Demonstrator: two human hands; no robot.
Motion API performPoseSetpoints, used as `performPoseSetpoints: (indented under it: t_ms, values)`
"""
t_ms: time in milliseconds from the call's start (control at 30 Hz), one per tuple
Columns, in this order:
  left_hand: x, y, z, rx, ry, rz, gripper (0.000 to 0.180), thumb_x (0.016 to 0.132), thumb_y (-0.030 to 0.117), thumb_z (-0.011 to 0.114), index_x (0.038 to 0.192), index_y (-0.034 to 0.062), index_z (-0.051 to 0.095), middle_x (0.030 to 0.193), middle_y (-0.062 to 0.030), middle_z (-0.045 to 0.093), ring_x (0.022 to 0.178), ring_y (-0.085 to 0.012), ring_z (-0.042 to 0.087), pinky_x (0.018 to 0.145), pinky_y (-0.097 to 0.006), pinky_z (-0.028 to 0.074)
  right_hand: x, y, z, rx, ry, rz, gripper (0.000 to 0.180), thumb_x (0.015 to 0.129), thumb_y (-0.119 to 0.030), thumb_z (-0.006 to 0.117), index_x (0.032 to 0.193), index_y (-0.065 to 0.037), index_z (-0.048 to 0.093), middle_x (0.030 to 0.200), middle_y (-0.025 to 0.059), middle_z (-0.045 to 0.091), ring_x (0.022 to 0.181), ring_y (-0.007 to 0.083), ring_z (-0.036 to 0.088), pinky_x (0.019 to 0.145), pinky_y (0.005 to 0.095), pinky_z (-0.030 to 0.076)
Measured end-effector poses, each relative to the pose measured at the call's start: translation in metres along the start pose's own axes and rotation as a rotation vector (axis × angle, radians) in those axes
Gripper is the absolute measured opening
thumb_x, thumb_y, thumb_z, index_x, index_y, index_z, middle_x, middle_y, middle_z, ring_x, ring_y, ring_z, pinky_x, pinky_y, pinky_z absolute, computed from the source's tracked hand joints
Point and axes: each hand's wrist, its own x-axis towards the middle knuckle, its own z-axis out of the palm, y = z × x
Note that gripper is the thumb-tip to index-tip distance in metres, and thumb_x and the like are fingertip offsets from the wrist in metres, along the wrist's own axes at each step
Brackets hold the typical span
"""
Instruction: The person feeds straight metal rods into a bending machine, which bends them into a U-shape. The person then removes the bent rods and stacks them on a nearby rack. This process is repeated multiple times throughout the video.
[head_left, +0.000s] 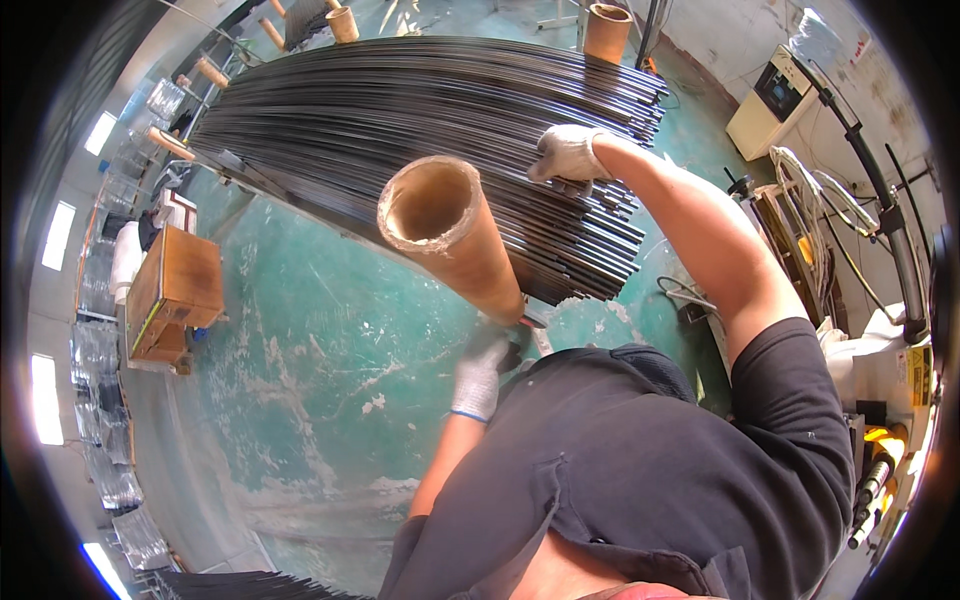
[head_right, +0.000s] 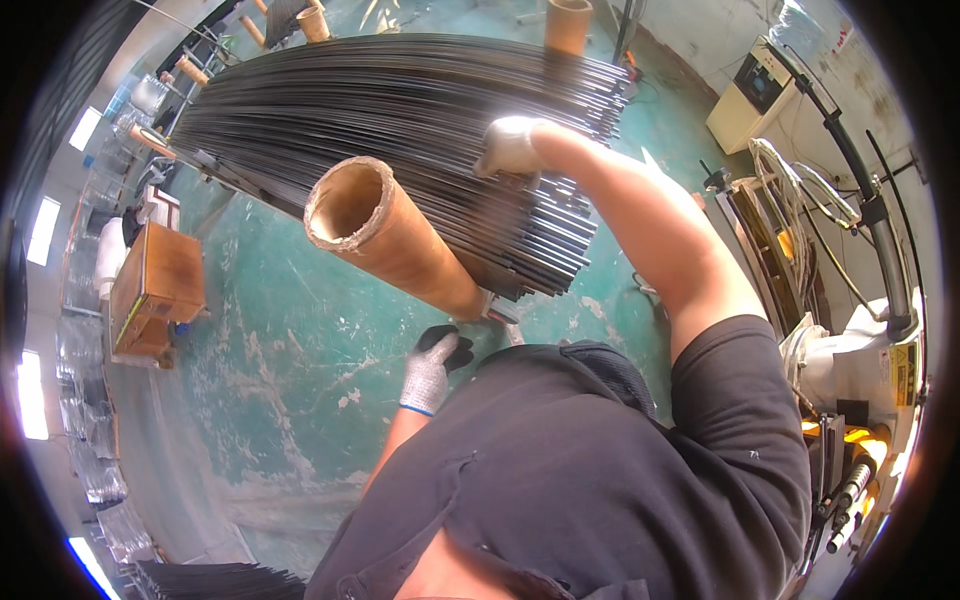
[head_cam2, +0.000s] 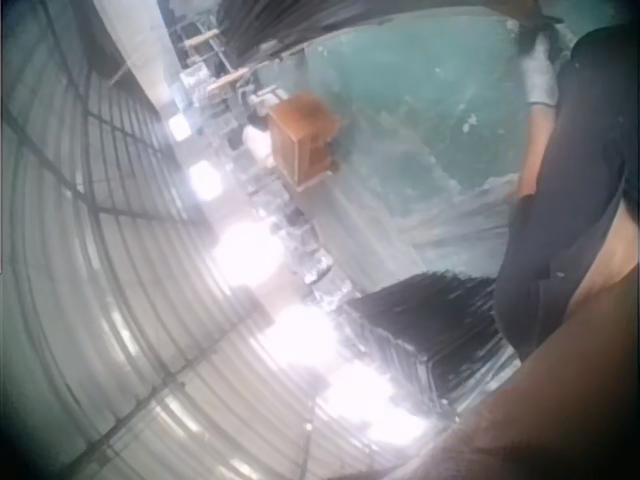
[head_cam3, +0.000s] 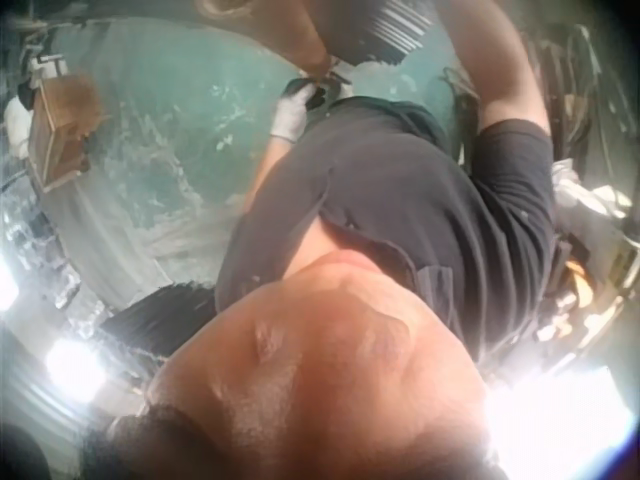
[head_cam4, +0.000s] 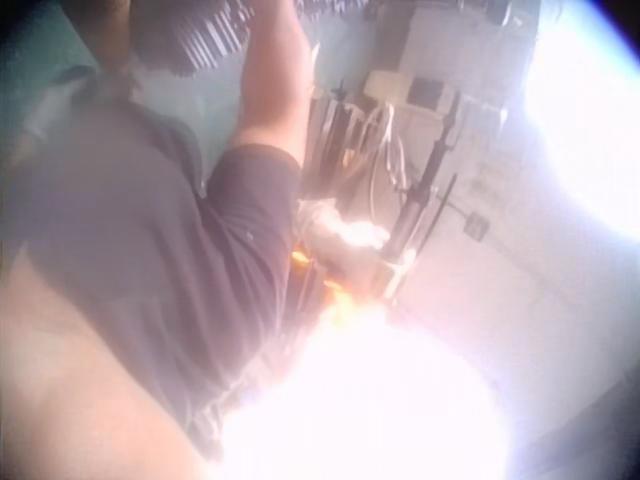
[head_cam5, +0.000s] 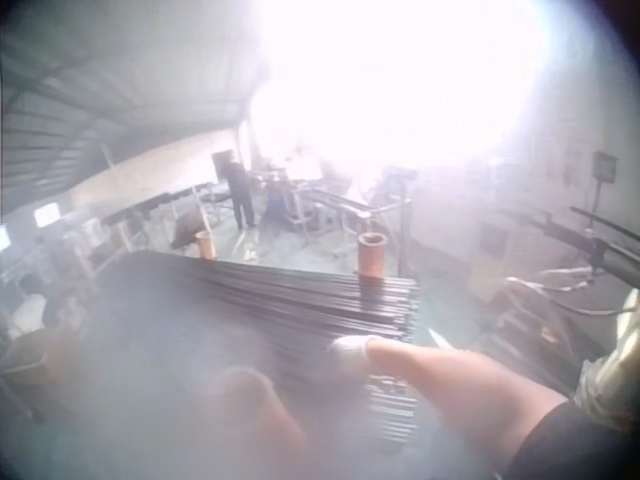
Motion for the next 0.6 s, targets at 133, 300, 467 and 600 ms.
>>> performPoseSetpoints:
  t_ms: [133, 300, 467, 600]
  values:
    - [-0.007, 0.022, 0.017, 0.078, -0.116, 0.089, 0.035, 0.1, 0.013, 0.067, 0.128, -0.0058, 0.06, 0.11, -0.0178, 0.071, 0.103, -0.0284, 0.072, 0.091, -0.04, 0.059, -0.039, 0.007, -0.001, -0.052, 0.032, -0.097, 0.045, 0.099, -0.038, 0.067, 0.076, 0.001, 0.062, 0.061, 0.0045, 0.057, 0.049, 0.0147, 0.056, 0.048, 0.0368, 0.049]
    - [-0.004, 0.057, 0.04, 0.226, -0.36, 0.157, 0.028, 0.1, 0.015, 0.067, 0.122, -0.0028, 0.063, 0.106, -0.011, 0.071, 0.095, -0.0189, 0.068, 0.087, -0.034, 0.056, -0.14, 0.073, 0.032, -0.263, 0.147, 0.01, 0.041, 0.088, -0.035, 0.08, 0.1, 0.003, 0.072, 0.086, 0.0227, 0.072, 0.081, 0.0341, 0.072, 0.079, 0.044, 0.055]
    - [0.001, 0.066, 0.069, 0.094, -0.57, -0.024, 0.034, 0.104, 0.022, 0.063, 0.129, -0.0006, 0.061, 0.115, -0.0153, 0.07, 0.106, -0.0259, 0.068, 0.099, -0.041, 0.052, -0.315, 0.125, 0.085, -0.301, 0.227, 0.348, 0.034, 0.077, -0.027, 0.086, 0.097, -0.006, 0.068, 0.085, 0.0205, 0.069, 0.085, 0.0402, 0.068, 0.078, 0.0461, 0.053]
    - [0.007, 0.055, 0.091, -0.126, -0.741, -0.203, 0.037, 0.106, 0.028, 0.062, 0.13, 0.0, 0.061, 0.117, -0.0166, 0.07, 0.108, -0.0314, 0.068, 0.102, -0.048, 0.051, -0.467, 0.189, 0.153, -0.283, 0.345, 0.752, 0.027, 0.078, -0.022, 0.084, 0.098, -0.008, 0.072, 0.087, 0.0171, 0.073, 0.081, 0.0397, 0.07, 0.073, 0.0461, 0.056]
